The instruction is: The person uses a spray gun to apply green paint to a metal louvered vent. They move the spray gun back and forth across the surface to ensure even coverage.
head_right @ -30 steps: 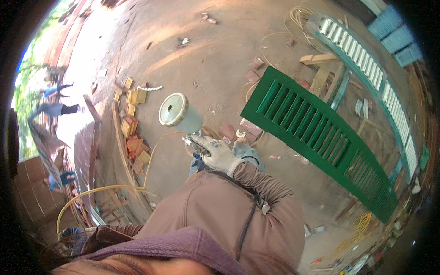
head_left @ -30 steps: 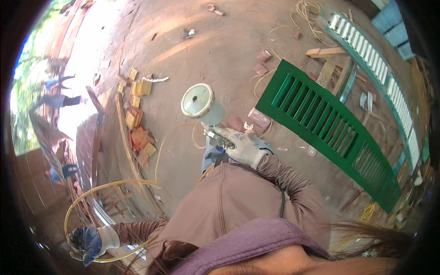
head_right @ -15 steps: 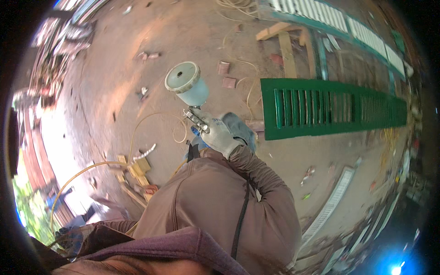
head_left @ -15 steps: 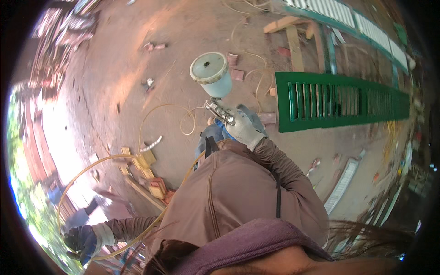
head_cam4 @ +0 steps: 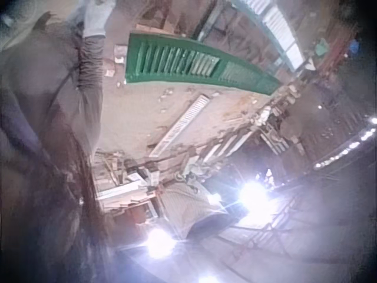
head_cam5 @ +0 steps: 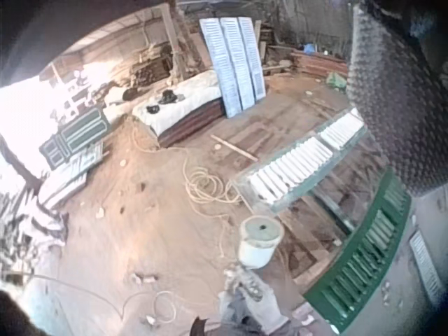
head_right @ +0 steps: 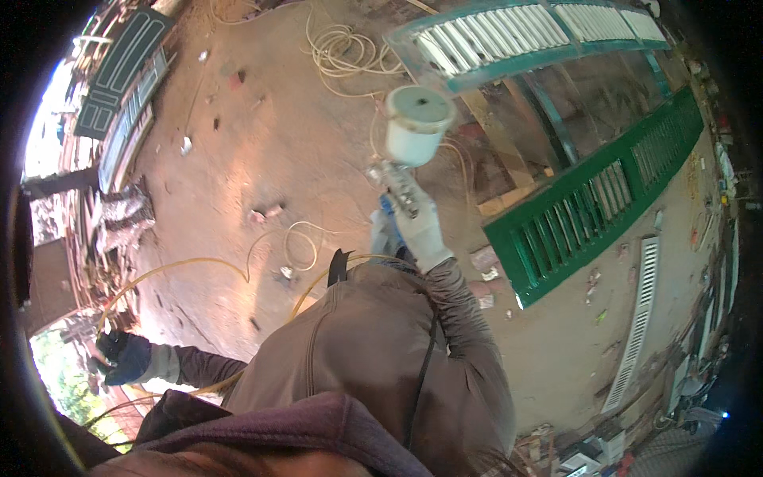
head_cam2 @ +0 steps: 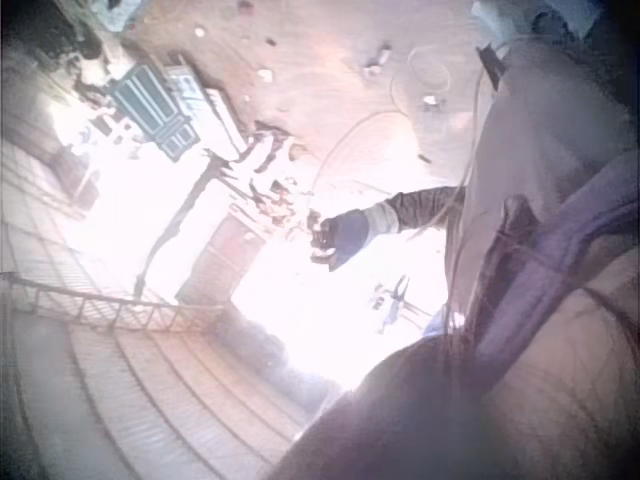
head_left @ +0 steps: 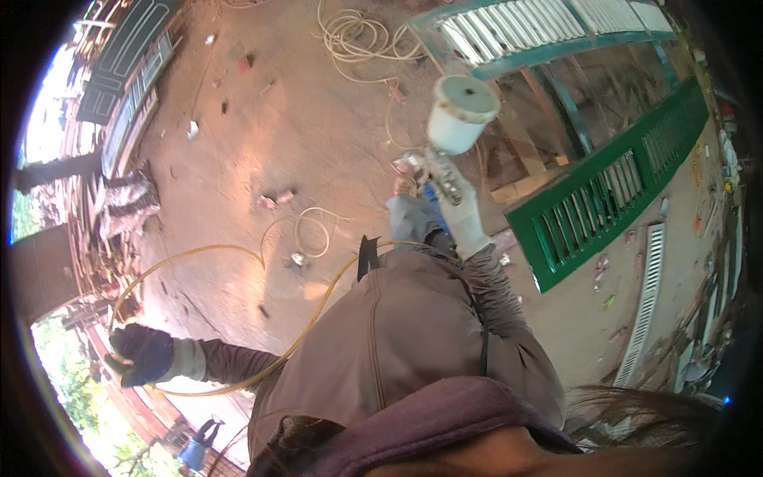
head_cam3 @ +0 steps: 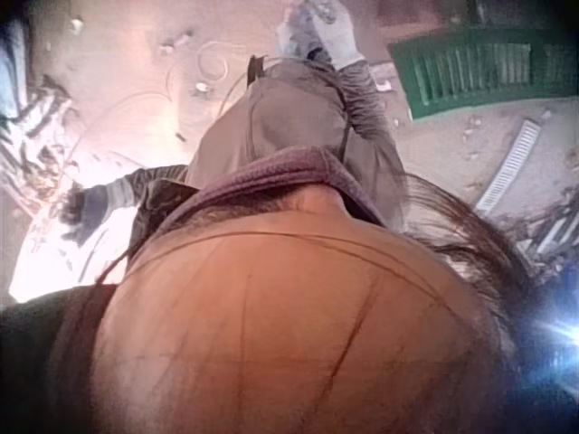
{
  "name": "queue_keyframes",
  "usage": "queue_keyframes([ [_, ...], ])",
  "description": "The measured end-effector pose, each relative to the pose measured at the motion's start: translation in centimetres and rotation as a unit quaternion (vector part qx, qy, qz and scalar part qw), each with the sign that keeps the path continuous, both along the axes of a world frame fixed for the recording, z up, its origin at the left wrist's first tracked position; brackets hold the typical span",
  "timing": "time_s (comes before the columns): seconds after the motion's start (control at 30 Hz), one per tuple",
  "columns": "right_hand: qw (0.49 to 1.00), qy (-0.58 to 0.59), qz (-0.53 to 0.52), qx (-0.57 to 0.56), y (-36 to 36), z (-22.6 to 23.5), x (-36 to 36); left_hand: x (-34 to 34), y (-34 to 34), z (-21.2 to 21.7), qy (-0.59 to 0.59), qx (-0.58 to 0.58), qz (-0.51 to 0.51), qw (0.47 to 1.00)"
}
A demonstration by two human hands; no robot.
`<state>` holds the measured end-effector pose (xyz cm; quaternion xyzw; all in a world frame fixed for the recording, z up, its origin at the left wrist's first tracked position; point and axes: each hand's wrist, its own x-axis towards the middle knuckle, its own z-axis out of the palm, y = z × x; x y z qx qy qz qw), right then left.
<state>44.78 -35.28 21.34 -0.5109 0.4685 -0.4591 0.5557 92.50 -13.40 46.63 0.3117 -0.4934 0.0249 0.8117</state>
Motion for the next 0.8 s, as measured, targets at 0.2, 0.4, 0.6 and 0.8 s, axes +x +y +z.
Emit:
queue_keyframes([
  [0.2,0.983,0.073,-0.165,-0.022,-13.4,2.2,-0.2,5.5,-15.5,-3.3,0.049,0.089,-0.093,0.990],
  [0.4,0.920,0.243,-0.299,0.073,-23.2,-1.8,-1.2,4.5,-31.4,-11.4,0.096,0.284,0.174,0.938],
  [0.6,0.924,0.046,-0.360,0.119,-29.5,-8.1,2.0,9.1,-48.2,-14.2,0.057,0.359,0.089,0.928],
  [0.8,0.871,-0.129,-0.464,0.092,-36.1,-1.4,7.7,13.2,-67.3,-13.1,-0.028,0.349,0.012,0.936],
])
